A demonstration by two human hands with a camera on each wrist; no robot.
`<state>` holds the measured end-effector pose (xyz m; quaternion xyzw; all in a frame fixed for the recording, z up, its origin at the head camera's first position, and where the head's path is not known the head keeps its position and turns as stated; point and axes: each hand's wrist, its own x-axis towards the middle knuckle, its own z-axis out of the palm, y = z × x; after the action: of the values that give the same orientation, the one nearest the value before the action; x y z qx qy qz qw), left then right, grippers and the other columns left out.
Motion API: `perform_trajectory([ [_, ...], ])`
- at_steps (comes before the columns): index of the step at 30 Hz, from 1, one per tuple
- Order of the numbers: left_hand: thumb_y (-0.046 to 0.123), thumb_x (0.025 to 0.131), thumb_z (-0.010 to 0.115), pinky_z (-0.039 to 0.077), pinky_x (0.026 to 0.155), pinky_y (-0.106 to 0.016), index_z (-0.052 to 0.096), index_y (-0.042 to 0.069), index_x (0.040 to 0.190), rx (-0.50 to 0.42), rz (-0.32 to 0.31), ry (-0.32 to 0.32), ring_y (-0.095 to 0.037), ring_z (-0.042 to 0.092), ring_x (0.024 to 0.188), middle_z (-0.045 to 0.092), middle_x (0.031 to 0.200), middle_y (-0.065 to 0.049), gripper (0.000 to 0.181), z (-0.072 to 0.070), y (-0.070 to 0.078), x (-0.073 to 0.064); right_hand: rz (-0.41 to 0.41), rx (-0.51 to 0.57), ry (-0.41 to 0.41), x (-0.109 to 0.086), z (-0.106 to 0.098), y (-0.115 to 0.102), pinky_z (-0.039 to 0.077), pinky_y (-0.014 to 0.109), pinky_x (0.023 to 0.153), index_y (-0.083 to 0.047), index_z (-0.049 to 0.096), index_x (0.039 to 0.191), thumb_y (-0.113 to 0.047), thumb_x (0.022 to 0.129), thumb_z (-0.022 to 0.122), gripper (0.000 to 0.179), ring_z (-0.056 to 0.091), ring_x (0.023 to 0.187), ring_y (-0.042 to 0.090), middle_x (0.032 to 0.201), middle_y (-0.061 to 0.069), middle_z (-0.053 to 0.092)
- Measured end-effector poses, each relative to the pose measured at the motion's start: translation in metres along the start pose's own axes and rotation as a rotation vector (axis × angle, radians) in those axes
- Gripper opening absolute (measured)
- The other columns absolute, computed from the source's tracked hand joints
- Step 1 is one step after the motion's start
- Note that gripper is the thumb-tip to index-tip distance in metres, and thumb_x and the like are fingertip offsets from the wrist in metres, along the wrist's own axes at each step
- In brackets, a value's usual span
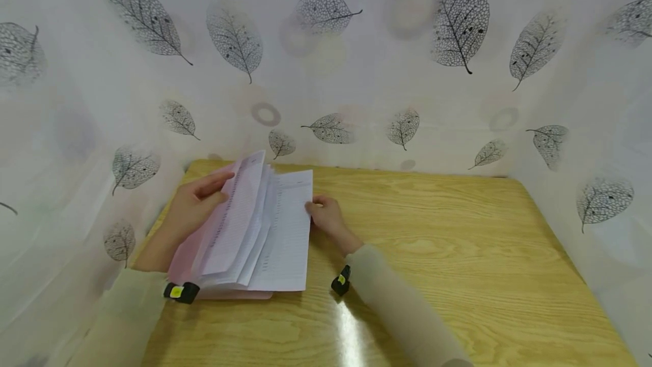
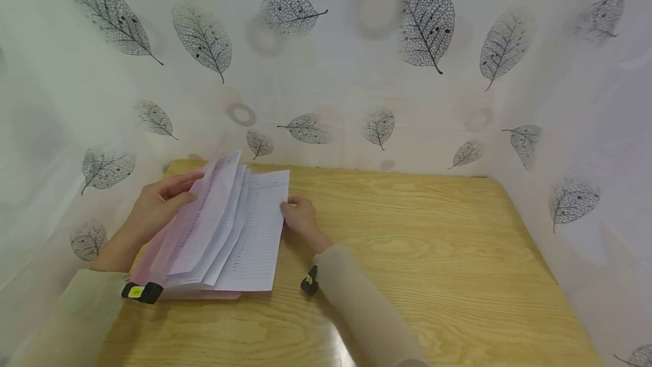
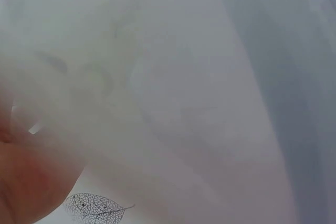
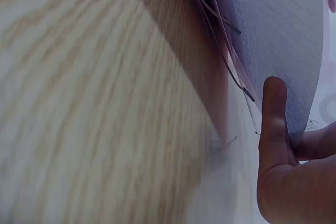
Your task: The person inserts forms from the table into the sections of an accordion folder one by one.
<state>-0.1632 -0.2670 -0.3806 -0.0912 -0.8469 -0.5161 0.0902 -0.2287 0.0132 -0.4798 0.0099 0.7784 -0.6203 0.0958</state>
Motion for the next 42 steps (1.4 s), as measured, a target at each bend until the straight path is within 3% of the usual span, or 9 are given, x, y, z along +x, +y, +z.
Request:
perform_trajectory([
  [7, -0.003, 0.100, 0.062, 0.045, 0.092, -0.003, 0.063, -0.004, 0.142, 0.001, -0.015, -0.004, 0.017, 0.055, 0.117, 0.060, 0.147, -0.025, 0.042, -0.001, 0.000, 0.000, 0.006, -0.038, -0.036, -0.001, 0.010, -0.002, 0.049, 0.024, 0.069, 0.008, 0.071, 0.121, -0.016, 0.102, 0.061, 0.032, 0.060, 0.082, 0.015, 0.112, 0.022, 0.073],
  [15, -0.002, 0.100, 0.062, 0.045, 0.093, -0.004, 0.063, -0.004, 0.142, -0.009, 0.001, -0.005, 0.017, 0.056, 0.117, 0.059, 0.147, -0.026, 0.042, -0.001, -0.001, -0.001, -0.002, -0.024, -0.046, -0.003, 0.022, -0.005, 0.051, 0.025, 0.070, 0.008, 0.071, 0.121, -0.017, 0.101, 0.062, 0.033, 0.062, 0.080, 0.014, 0.110, 0.023, 0.075],
  [24, -0.001, 0.100, 0.062, 0.045, 0.094, -0.004, 0.063, -0.004, 0.142, -0.014, 0.014, -0.005, 0.014, 0.057, 0.119, 0.060, 0.147, -0.026, 0.041, 0.000, -0.001, -0.002, 0.057, 0.069, -0.083, -0.003, 0.034, -0.009, 0.054, 0.025, 0.062, 0.007, 0.067, 0.125, -0.015, 0.103, 0.059, 0.032, 0.064, 0.072, 0.014, 0.101, 0.020, 0.075],
  [36, -0.004, 0.099, 0.062, 0.046, 0.093, -0.005, 0.064, -0.005, 0.140, -0.028, 0.038, 0.013, 0.014, 0.059, 0.116, 0.061, 0.143, -0.030, 0.041, 0.000, 0.001, -0.001, 0.059, 0.103, 0.005, 0.001, 0.037, -0.012, 0.053, 0.023, 0.063, 0.009, 0.070, 0.123, -0.012, 0.102, 0.059, 0.032, 0.063, 0.072, 0.012, 0.098, 0.018, 0.074],
  [42, -0.002, 0.099, 0.062, 0.047, 0.091, -0.005, 0.064, -0.003, 0.142, -0.021, 0.017, 0.022, 0.016, 0.059, 0.114, 0.063, 0.141, -0.028, 0.043, 0.000, 0.004, -0.002, 0.041, 0.126, -0.004, 0.001, 0.043, -0.013, 0.050, 0.021, 0.057, 0.010, 0.070, 0.121, -0.010, 0.101, 0.060, 0.030, 0.060, 0.064, 0.010, 0.087, 0.012, 0.072],
])
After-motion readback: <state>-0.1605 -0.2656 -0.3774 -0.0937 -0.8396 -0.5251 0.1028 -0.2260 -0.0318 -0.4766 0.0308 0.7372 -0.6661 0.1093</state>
